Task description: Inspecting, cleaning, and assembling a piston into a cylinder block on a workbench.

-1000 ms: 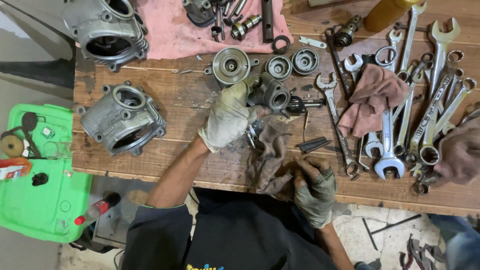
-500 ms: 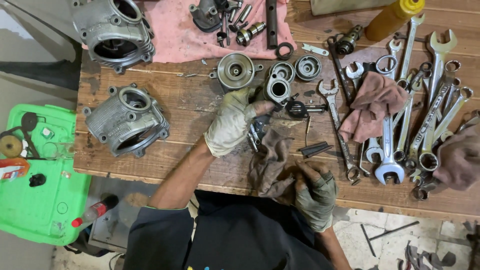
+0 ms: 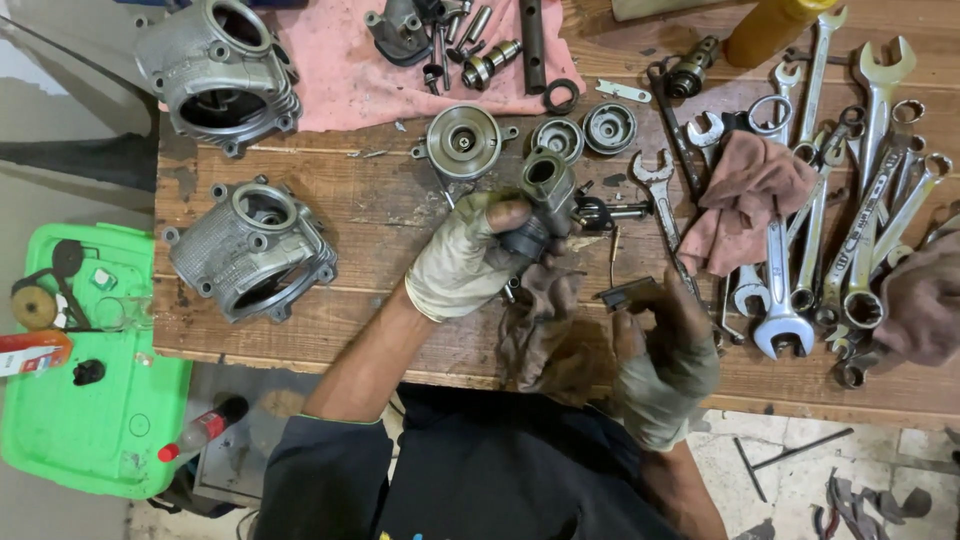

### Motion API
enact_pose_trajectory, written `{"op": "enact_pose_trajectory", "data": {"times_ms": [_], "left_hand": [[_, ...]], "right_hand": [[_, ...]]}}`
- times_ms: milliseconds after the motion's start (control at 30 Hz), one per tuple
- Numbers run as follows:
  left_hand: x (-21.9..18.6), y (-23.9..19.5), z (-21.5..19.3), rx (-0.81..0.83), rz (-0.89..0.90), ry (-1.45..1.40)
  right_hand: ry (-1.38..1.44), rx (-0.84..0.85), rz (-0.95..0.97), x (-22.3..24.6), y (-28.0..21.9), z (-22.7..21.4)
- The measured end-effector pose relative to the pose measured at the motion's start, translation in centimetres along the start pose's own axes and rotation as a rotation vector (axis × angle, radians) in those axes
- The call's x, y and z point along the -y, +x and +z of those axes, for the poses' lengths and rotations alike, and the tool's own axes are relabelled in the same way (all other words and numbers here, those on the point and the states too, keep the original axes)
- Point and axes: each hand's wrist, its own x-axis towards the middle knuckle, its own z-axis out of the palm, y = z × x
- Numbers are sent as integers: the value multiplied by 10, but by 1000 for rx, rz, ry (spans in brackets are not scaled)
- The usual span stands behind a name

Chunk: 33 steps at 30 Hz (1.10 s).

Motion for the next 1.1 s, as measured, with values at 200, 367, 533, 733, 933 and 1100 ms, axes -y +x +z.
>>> {"op": "enact_pose_trajectory", "data": {"times_ms": [200,367,533,733,933,1100], "left_hand": [[24,-1,-4,-345,-111,-320],[22,1,4,-495,-165,-384],[6,-6,17,-436,-115,-381],[3,-8,24,-406,-89,-282],[36,-1,-18,-358,8,-366],[34,5,-33,-258,30,-450]], "right_hand": [[204,69,-138,14,48,52],[394,-18,217,4,55,61],[436,32,324,17,58,68],[445,68,364,13,56,62],[306,87,387,-6,54,35],[42,115,299,-6,52,7]]}}
